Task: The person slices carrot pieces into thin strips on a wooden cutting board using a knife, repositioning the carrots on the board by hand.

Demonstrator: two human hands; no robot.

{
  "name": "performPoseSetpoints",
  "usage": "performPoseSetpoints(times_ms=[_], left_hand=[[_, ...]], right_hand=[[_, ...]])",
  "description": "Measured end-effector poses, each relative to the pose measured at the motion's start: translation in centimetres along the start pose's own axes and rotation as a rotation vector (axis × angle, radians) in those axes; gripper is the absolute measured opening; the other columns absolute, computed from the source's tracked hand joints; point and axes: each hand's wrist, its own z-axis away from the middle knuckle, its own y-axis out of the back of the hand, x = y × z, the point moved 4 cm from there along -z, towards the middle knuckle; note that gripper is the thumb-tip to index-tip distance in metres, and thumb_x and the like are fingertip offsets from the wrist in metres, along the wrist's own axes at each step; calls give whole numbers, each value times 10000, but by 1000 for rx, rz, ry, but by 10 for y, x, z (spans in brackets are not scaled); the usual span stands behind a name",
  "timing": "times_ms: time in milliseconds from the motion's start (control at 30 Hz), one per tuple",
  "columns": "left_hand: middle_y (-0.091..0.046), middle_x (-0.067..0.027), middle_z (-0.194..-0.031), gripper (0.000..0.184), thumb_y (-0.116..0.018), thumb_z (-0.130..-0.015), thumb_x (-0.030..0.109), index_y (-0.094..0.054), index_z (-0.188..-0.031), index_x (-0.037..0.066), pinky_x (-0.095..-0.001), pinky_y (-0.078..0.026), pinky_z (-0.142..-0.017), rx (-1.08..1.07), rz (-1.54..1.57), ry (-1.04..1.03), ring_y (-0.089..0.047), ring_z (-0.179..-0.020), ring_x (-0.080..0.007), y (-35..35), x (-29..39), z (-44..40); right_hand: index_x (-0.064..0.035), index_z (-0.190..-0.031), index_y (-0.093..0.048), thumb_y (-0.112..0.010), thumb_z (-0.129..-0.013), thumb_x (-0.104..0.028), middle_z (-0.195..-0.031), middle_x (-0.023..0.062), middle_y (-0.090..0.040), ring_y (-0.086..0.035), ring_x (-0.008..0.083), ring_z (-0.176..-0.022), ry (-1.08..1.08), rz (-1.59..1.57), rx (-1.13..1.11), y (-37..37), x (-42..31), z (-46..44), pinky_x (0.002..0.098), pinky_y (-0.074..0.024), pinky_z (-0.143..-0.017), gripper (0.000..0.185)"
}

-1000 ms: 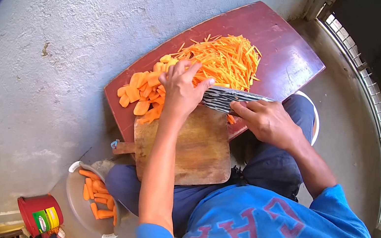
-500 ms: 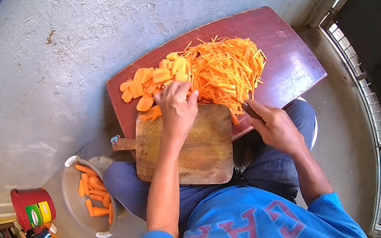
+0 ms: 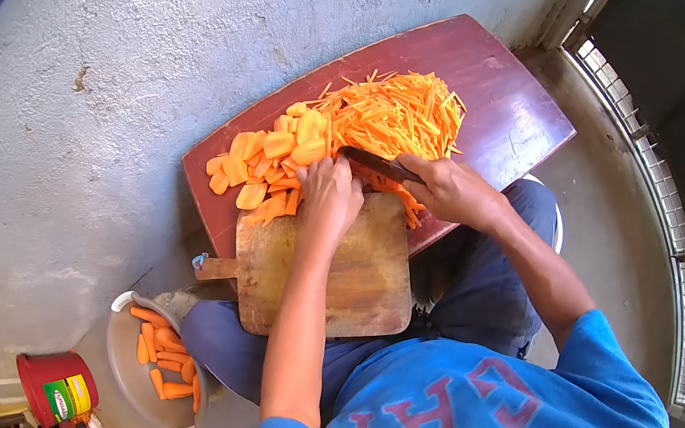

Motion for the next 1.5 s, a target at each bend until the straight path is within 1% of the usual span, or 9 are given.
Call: performPoseSetpoints(times_ms=[167,533,700,833,967,1167,1267,1300,1500], left_hand=[[-760,-235,-1155,223,-761,-860,104,-793,-1036,-29,-558,-460,-1064,33,-60,-44,-679,-1193,-414,-26,14,-37],[-709,-270,-1269,378,-742,-816,2,-746,-1187,-72,-575,-436,-1127,42,23,-114,-612,-1288,-436,-77,64,-92],[-761,-246,-1350,389,-813,-941,119,-761,-1287,-52,-577,-448,-1200,-73,88,-73,-651,-1361,-421,-75,67,-108],[-784,-314,-1369,451,-835,-979,70,-754,-1388,-103,-474,-571,-1204,184,377,-160,-745,-1340,-444,-59,50,-107],[-799,-267,-1362,384,-834,-978,73,-803,-1346,-32,-485,-583,-1161,309,359,-101,-757,-1299,-427,-23,6,-119],[-706,-256,-1536,526,-837,-1033,260,-742,-1473,-13,-526,-471,-1264,104,273,-37,-635,-1466,-445,-11,-44,-164],[-608,-262,-1676,651,-804,-1080,386,-667,-1589,4,-495,-418,-1332,37,289,-23,-538,-1590,-432,-37,-54,-205],[-511,-245,-1774,757,-699,-1127,551,-599,-1663,26,-518,-358,-1378,-23,260,-11,-453,-1662,-426,-50,-58,-219],[-479,-232,-1804,860,-477,-1170,713,-548,-1713,51,-580,-257,-1415,-189,279,35,-375,-1708,-447,-95,-5,-242]], right_hand=[[-12,-1419,-669,-716,-1093,-175,-1001,332,-767,-754,547,-1000,-38,-40,146,-4,25,2,594,-599,-839,368],[-28,-1410,-689,-707,-1079,-144,-944,324,-762,-766,529,-930,-152,2,282,31,80,-2,575,-597,-800,352],[-54,-1362,-687,-689,-1087,-207,-1025,325,-778,-763,544,-1030,-221,-11,242,45,97,-6,619,-601,-885,315],[-33,-1292,-709,-704,-1091,-215,-1004,313,-772,-763,537,-1009,-173,-19,256,50,91,-10,589,-597,-858,272],[-10,-1310,-715,-723,-1110,-186,-863,176,-710,-688,261,-773,-173,-146,201,53,55,8,436,-558,-740,267],[-19,-1331,-730,-733,-1124,-187,-906,122,-710,-654,177,-810,-66,-313,41,21,33,23,414,-565,-754,267],[-17,-1395,-725,-738,-1121,-190,-931,164,-744,-714,223,-829,-92,-332,-6,16,27,24,431,-581,-773,324],[-12,-1399,-722,-742,-1120,-194,-946,186,-760,-730,253,-832,-97,-309,12,15,26,25,442,-586,-781,334],[-8,-1362,-711,-744,-1110,-202,-941,267,-730,-745,386,-841,-97,-370,92,21,29,37,495,-580,-801,319]])
